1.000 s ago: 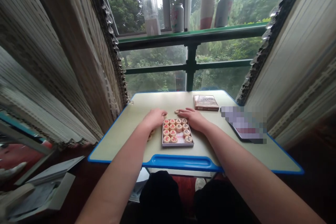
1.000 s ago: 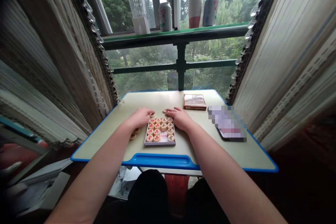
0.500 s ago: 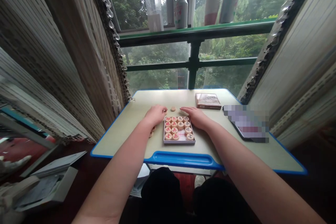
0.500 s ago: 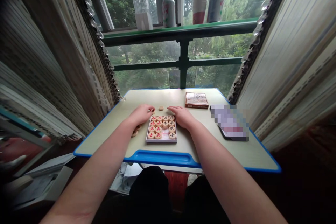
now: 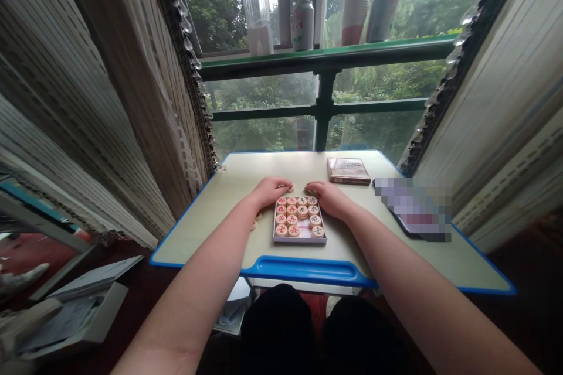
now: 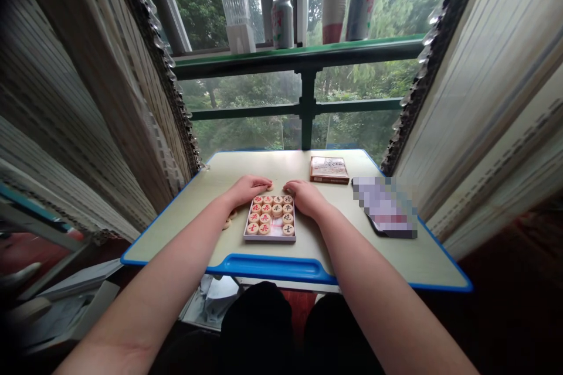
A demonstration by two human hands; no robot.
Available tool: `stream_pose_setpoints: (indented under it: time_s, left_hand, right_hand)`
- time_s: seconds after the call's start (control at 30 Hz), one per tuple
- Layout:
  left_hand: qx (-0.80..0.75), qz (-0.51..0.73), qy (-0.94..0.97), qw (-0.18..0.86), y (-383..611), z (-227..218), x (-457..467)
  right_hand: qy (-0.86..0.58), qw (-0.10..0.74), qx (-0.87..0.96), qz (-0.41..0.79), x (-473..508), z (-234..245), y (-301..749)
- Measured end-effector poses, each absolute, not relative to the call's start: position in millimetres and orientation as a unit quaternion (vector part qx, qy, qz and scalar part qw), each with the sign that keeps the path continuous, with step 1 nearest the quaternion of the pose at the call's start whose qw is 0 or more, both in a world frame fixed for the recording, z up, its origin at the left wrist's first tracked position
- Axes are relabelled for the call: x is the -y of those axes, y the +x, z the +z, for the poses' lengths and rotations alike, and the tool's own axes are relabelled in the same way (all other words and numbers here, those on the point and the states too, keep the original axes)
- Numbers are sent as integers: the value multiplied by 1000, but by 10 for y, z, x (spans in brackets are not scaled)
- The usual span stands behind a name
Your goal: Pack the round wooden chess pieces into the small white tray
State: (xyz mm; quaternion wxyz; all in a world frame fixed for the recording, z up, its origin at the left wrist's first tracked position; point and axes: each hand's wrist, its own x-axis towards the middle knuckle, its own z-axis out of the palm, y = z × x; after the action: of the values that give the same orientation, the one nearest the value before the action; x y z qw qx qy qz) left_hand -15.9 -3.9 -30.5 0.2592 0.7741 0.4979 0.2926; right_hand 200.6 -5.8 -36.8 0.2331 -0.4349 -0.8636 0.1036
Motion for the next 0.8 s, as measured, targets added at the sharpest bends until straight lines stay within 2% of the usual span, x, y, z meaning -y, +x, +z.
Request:
stream_pose_setpoints:
  time_s: [0.3,0.4,0.47,0.6,0.67,0.8]
  left_hand:
    - [-520,277,773,236,-172,-290,26]
    - [-549,335,731,229,-87,-230,101]
    - [-518,418,695,271,2,-153,192]
    - [-420,511,641,389,151,20,398]
    - [-388,508,634,435,184,77,474]
    - [-351,475,628,507,200,107,537]
  right_hand:
    - [-439,240,860,105,64,-401,1987]
    - [-443,237,859,100,86,-386,1988]
    - [-450,255,853,68,138,-331,1987]
    - [-423,408,809,-4,320,-126,1976]
    - [-391,445,806,-1,405,-34,1967]
    - [-341,455,823,6,478,38,1955]
